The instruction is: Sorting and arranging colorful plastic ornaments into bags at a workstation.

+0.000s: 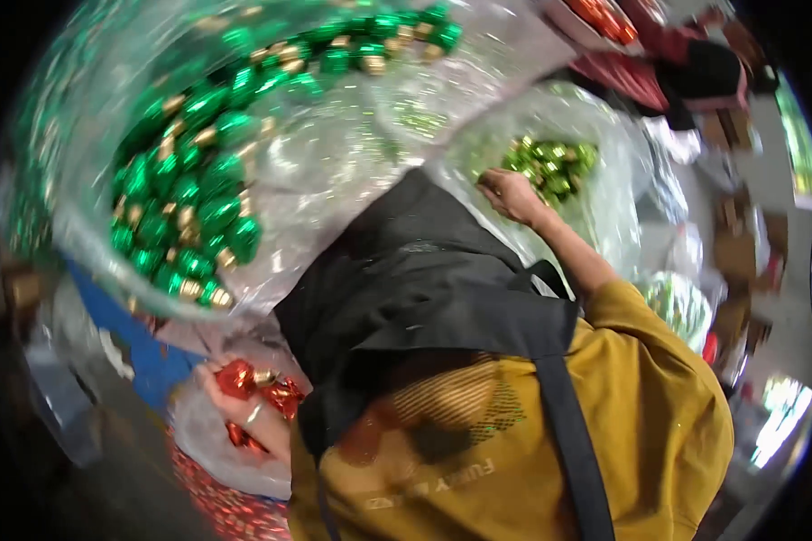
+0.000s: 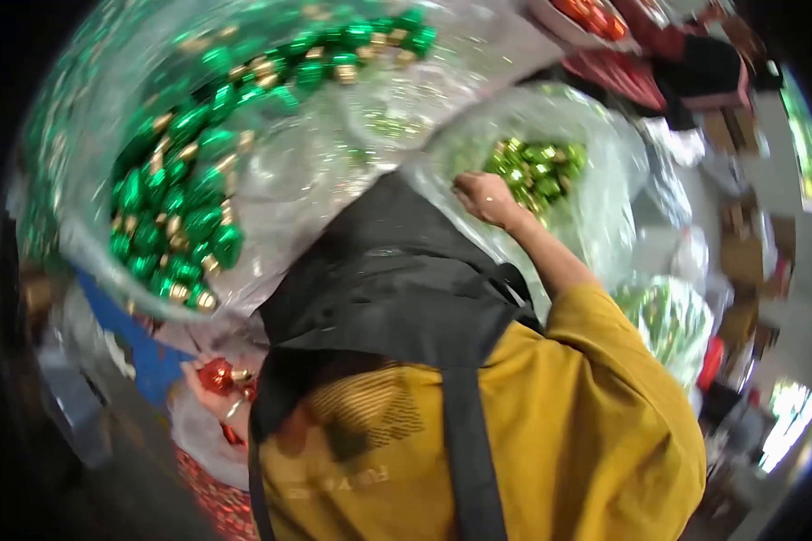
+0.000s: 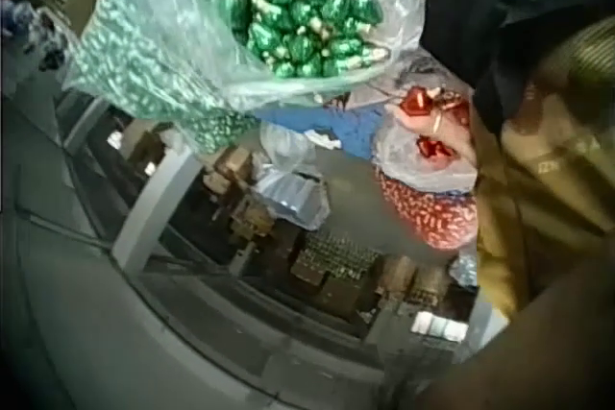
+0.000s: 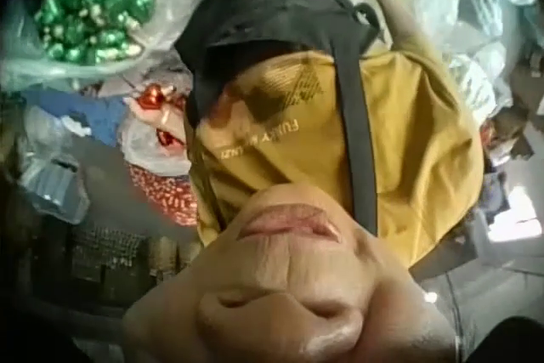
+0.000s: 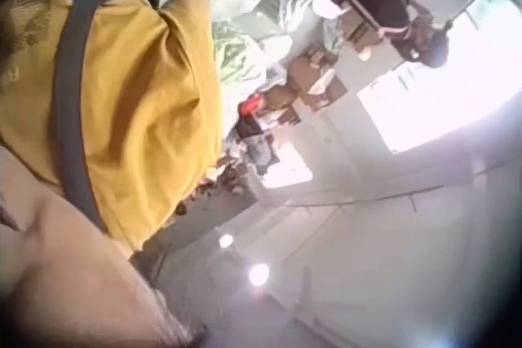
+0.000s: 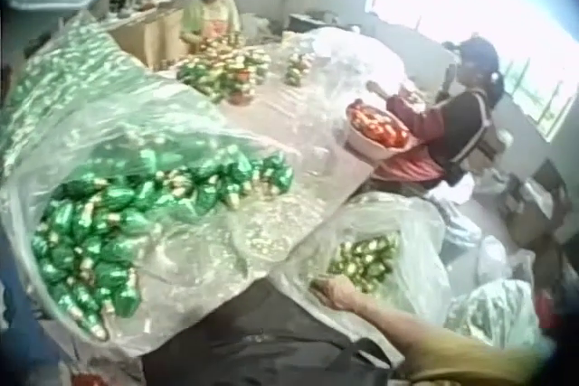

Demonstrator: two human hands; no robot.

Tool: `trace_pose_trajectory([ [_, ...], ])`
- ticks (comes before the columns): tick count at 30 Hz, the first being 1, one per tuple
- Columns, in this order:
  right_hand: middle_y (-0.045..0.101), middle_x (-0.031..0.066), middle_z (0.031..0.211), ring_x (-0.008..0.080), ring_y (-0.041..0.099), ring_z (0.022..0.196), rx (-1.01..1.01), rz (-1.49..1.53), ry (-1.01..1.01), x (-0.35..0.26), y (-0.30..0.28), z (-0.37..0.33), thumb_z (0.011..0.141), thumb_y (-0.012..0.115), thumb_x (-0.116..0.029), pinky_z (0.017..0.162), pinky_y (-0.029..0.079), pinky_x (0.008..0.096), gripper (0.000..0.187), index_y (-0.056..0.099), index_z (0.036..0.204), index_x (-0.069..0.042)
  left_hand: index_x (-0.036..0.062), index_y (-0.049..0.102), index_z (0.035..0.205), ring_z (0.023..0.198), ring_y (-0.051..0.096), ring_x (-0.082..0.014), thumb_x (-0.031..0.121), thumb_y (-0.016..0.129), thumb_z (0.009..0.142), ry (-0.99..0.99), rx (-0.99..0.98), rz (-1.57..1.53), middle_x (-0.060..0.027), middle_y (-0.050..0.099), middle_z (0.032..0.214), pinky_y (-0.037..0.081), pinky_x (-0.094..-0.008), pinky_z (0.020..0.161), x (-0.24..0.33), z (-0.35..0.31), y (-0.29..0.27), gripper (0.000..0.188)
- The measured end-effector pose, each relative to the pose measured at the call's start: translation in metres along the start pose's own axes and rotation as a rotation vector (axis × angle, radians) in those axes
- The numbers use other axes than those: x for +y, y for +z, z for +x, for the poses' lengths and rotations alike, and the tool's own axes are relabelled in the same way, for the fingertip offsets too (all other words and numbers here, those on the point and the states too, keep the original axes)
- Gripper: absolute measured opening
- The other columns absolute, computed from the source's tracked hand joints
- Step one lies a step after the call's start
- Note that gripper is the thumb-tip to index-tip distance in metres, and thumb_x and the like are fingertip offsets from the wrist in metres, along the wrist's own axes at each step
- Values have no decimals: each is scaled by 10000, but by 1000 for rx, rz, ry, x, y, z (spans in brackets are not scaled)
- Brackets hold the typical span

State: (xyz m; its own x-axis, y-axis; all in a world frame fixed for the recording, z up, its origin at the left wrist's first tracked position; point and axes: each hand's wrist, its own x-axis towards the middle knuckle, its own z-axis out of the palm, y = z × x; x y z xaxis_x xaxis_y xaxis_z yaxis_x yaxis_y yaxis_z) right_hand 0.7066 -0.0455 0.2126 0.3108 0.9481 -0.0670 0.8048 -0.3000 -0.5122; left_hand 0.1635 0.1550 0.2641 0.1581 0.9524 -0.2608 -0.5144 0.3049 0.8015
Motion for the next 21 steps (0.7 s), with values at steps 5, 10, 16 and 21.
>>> trace_pose_trajectory([
  [5, 615, 169, 815, 344, 611, 729, 32, 23, 214, 51, 25, -83, 820, 608, -165, 648, 483, 417, 156, 631, 882, -24, 6, 576, 970, 711, 569, -160, 155, 556, 928, 512, -52, 1093, -70, 591, 794, 488, -284, 680, 52, 87, 123, 156],
  [10, 617, 196, 1028, 355, 597, 910, 74, -229, 576, 150, 41, -89, 757, 626, -174, 780, 483, 433, 337, 590, 1047, -7, -32, 539, 1198, 1003, 614, -271, 262, 668, 849, 551, -216, 1758, -189, 626, 1130, 461, -340, 873, 54, 170, 178, 474],
  [16, 436, 221, 1266, 394, 472, 1138, -141, -364, 644, 213, 49, -49, 686, 652, -114, 937, 429, 450, 672, 408, 1311, -79, -19, 560, 937, 852, 614, -412, 462, 647, 792, 340, -297, 2401, -260, 632, 899, 477, -502, 736, 18, 191, 237, 510],
  [21, 273, 263, 1405, 385, 535, 1067, -266, -481, 687, 249, 82, -44, 729, 678, -185, 874, 475, 457, 693, 365, 1341, -97, 22, 535, 1020, 920, 611, -378, 379, 652, 797, 173, -271, 2386, -208, 640, 895, 474, -477, 806, -7, 180, 252, 437],
])
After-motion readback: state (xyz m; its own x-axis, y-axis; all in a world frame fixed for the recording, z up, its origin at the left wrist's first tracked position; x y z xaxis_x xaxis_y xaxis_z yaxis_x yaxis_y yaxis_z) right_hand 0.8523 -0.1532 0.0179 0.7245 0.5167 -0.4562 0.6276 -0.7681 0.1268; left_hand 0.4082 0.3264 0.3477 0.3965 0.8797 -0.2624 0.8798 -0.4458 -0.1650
